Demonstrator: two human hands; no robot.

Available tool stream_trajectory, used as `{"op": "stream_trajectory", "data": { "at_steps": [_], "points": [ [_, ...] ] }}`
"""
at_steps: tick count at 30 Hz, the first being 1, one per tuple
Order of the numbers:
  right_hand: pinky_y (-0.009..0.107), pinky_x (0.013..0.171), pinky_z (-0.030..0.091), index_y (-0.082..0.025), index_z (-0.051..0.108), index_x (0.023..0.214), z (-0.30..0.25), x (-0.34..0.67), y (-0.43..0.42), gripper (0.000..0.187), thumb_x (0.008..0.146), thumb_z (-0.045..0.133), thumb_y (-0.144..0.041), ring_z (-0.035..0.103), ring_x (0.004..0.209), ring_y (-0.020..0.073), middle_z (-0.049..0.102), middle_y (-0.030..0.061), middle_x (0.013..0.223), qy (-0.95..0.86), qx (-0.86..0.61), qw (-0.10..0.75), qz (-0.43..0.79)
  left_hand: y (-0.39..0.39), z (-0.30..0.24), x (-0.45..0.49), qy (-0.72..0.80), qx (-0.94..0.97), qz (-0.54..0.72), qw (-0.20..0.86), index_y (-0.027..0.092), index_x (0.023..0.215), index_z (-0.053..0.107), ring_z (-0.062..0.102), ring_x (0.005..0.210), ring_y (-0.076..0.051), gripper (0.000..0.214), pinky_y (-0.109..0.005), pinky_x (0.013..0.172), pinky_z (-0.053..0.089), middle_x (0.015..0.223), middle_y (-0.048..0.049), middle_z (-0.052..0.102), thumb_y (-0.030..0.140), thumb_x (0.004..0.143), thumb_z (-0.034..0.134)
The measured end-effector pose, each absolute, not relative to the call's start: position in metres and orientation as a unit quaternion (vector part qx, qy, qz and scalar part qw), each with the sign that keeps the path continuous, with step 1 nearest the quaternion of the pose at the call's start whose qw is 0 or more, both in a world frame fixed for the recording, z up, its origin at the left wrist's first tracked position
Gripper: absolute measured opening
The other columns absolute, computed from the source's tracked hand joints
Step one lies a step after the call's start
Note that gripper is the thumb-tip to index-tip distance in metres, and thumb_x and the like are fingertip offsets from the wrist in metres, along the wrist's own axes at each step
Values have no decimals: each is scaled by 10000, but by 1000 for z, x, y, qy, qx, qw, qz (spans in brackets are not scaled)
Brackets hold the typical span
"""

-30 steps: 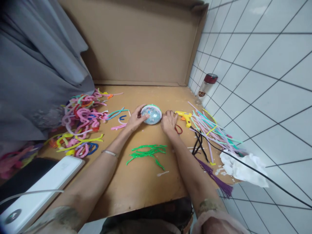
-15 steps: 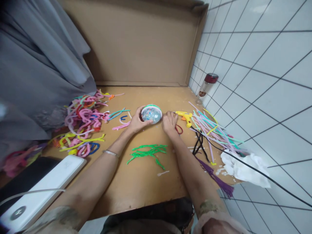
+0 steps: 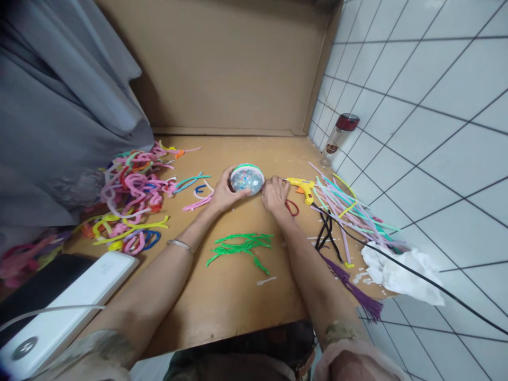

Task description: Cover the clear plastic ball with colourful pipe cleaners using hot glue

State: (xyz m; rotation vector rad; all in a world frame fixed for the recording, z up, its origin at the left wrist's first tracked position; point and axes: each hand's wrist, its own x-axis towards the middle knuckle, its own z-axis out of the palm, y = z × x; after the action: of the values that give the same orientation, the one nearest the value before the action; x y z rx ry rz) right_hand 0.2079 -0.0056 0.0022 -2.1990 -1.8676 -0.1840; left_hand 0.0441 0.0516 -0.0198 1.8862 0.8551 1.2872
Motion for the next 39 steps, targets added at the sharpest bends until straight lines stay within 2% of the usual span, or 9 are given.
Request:
{"op": "stream_trajectory", "data": {
  "at_steps": [3, 12, 16, 20, 23, 27, 34, 39],
  "points": [
    [466, 987, 278, -117, 679, 1077, -1, 209, -4, 311, 897, 440, -202, 472, 1163, 313, 614, 178, 1199, -652, -744, 133, -60, 52, -20, 44, 327, 726, 496, 346, 221, 1344, 456, 562, 1224, -292, 851, -471, 1059, 445, 1337, -117, 570, 378, 597, 833],
    [450, 965, 284, -119, 698, 1056, 3, 210, -3, 329, 901, 414, -182, 488, 1128, 300, 617, 179, 1175, -648, -751, 112, -62, 53, -20, 45, 333, 718, 498, 354, 206, 1330, 462, 572, 1212, -287, 856, -465, 1062, 446, 1324, -118, 582, 363, 578, 839],
    [455, 954, 292, -133, 701, 1032, 2, 213, -4, 335, 934, 396, -231, 494, 1122, 307, 629, 175, 1150, -646, -751, 122, -71, 54, -23, 46, 326, 709, 506, 368, 207, 1336, 460, 557, 1232, -288, 861, -464, 1069, 439, 1345, -124, 559, 364, 580, 840],
    [449, 962, 308, -144, 672, 1103, 0, 215, -4, 328, 913, 426, -250, 508, 1132, 307, 636, 170, 1166, -636, -748, 177, -69, 56, -26, 47, 323, 691, 516, 391, 202, 1335, 455, 570, 1209, -285, 855, -459, 1061, 446, 1323, -125, 568, 367, 588, 835],
    [429, 943, 340, -136, 560, 1290, -3, 215, -3, 460, 849, 466, -225, 517, 1160, 303, 616, 168, 1263, -624, -733, 264, -52, 58, -28, 49, 316, 687, 518, 399, 193, 1330, 453, 560, 1225, -291, 862, -460, 1070, 439, 1337, -138, 560, 366, 580, 842],
    [410, 952, 351, -143, 522, 1319, -9, 215, 0, 540, 786, 439, -179, 536, 1163, 279, 624, 148, 1283, -650, -684, 328, -35, 58, -26, 48, 300, 690, 510, 417, 199, 1352, 434, 555, 1237, -292, 887, -463, 1074, 435, 1351, -143, 553, 393, 589, 843],
    [425, 946, 364, -146, 551, 1245, -11, 215, -1, 503, 755, 443, -182, 568, 1096, 287, 667, 141, 1191, -651, -682, 332, -32, 55, -24, 46, 281, 709, 488, 426, 202, 1406, 397, 522, 1281, -303, 904, -492, 1105, 398, 1401, -151, 515, 432, 638, 815],
    [438, 971, 376, -144, 505, 1322, -10, 214, -3, 556, 772, 439, -197, 532, 1172, 299, 617, 162, 1280, -653, -678, 334, -46, 55, -24, 45, 288, 706, 481, 433, 195, 1437, 367, 508, 1302, -309, 970, -492, 1116, 388, 1420, -158, 499, 462, 623, 822]
  ]
}}
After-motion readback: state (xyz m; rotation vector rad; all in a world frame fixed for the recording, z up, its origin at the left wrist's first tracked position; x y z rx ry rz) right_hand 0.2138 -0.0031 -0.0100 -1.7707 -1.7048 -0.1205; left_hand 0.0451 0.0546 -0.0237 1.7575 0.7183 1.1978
